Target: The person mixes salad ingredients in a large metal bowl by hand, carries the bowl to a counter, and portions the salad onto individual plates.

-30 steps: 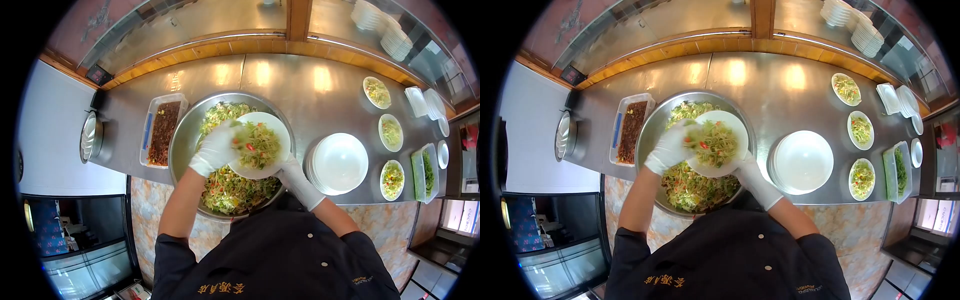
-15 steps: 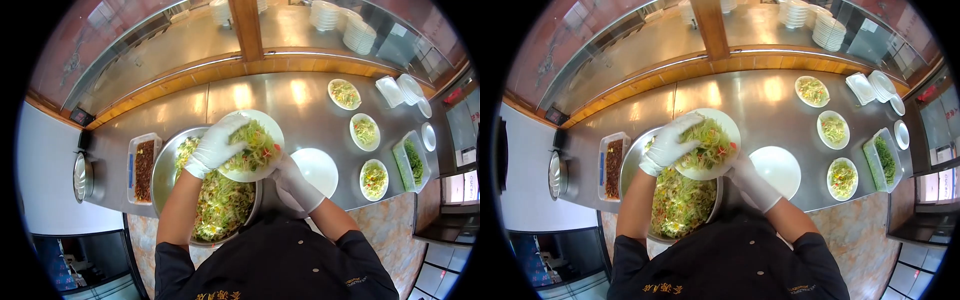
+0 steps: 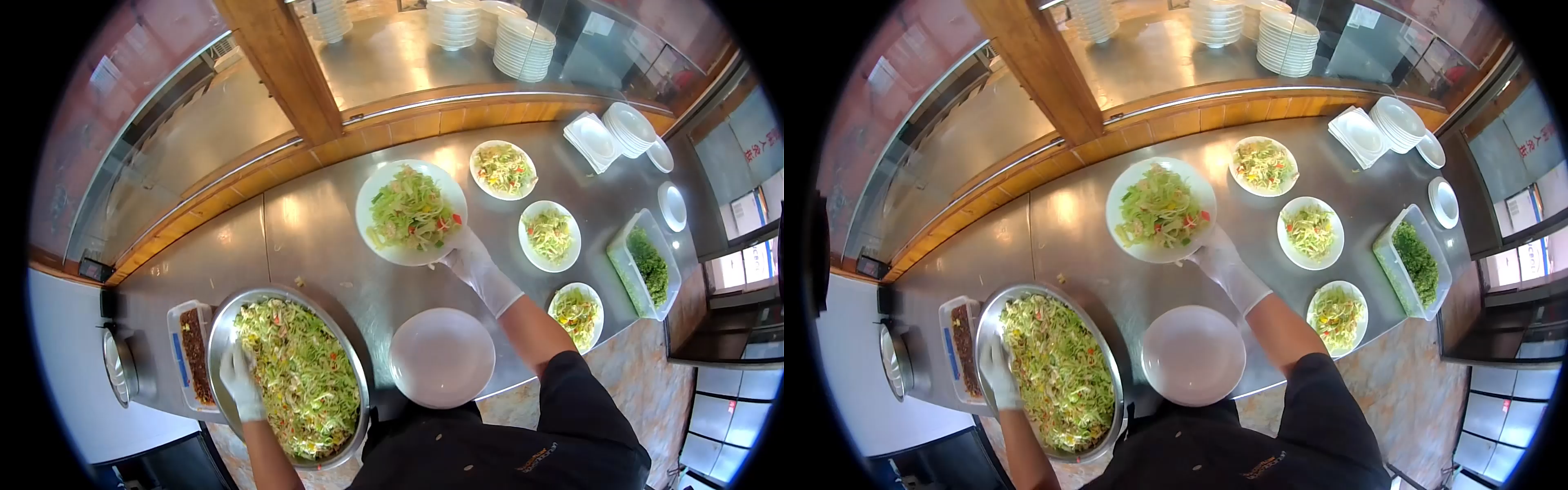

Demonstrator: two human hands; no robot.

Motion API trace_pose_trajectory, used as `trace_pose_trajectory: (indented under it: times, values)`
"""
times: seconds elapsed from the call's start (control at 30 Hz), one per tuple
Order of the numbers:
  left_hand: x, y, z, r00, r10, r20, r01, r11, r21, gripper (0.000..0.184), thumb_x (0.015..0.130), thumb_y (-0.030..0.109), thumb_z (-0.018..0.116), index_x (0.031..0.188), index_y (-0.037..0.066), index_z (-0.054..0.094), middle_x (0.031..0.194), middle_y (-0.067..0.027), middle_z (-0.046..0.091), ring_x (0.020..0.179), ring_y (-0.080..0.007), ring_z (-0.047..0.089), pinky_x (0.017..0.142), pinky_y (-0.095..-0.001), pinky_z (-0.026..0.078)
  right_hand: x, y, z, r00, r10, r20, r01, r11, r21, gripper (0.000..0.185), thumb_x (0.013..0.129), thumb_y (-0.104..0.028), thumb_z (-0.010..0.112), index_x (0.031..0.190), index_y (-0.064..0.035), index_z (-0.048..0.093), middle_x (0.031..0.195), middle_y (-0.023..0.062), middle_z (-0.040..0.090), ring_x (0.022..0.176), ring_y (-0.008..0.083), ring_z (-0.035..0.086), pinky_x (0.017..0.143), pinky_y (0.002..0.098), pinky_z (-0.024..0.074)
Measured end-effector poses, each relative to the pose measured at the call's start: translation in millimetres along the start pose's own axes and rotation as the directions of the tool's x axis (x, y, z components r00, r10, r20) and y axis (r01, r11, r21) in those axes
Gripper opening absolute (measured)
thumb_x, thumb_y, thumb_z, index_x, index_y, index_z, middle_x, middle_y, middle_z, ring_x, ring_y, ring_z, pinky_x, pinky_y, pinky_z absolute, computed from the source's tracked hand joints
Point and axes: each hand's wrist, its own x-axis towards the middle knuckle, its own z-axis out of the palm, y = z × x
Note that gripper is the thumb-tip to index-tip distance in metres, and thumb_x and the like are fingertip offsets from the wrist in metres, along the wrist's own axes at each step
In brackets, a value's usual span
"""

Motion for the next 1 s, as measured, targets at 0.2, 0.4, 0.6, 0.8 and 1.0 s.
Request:
trace_pose_trajectory:
  times: [0.2,0.4,0.6,0.8,1.0]
  values:
    - [-72,-124,-89,0.943,-0.291,-0.161,0.292,0.956,-0.017,0.016,0.102,0.015,0.057,0.112,0.004,0.063,0.084,-0.0001,0.057,0.069,-0.01,0.055,0.059,-0.0225,0.045,79,6,-108,0.95,-0.059,-0.307,0.093,0.991,0.095,0.058,0.1,0.007,0.047,0.155,-0.0076,0.037,0.156,0.017,0.045,0.137,0.0356,0.053,0.111,0.0539,0.0511]
    - [-121,-180,-131,0.917,-0.337,-0.213,0.365,0.925,0.106,0.016,0.097,0.009,0.054,0.112,0.01,0.059,0.082,-0.001,0.057,0.064,-0.0112,0.056,0.051,-0.0228,0.043,147,34,-195,0.929,-0.156,-0.337,0.214,0.966,0.143,0.06,0.1,0.011,0.044,0.156,-0.0086,0.034,0.156,0.0169,0.045,0.139,0.0366,0.051,0.112,0.0549,0.0499]
    - [-140,-188,-137,0.918,-0.375,-0.13,0.397,0.877,0.271,0.023,0.098,0.015,0.062,0.12,0.006,0.058,0.094,-0.0039,0.064,0.073,-0.0134,0.063,0.059,-0.0262,0.052,163,44,-189,0.917,-0.166,-0.362,0.217,0.971,0.105,0.056,0.101,0.008,0.045,0.155,-0.0056,0.036,0.154,0.0181,0.047,0.139,0.0368,0.051,0.115,0.052,0.0464]
    - [-132,-196,-116,0.967,-0.252,0.025,0.225,0.902,0.367,0.024,0.094,0.009,0.062,0.117,0.003,0.065,0.087,-0.0019,0.063,0.068,-0.0067,0.054,0.056,-0.0246,0.044,93,38,-203,0.954,0.045,-0.296,-0.085,0.989,-0.124,0.039,0.103,-0.011,0.057,0.14,0.0024,0.053,0.134,0.0203,0.062,0.122,0.0363,0.063,0.105,0.0474,0.053]
    - [-112,-255,-141,0.945,-0.317,-0.086,0.326,0.879,0.348,0.049,0.093,0.01,0.069,0.139,-0.003,0.058,0.139,-0.0196,0.063,0.129,-0.0268,0.061,0.108,-0.0364,0.047,-119,-7,-135,0.886,-0.019,-0.463,-0.299,0.741,-0.601,0.016,0.101,-0.024,0.067,0.094,-0.0096,0.064,0.078,-0.0027,0.059,0.061,0.0087,0.054,0.055,0.0231,0.0438]
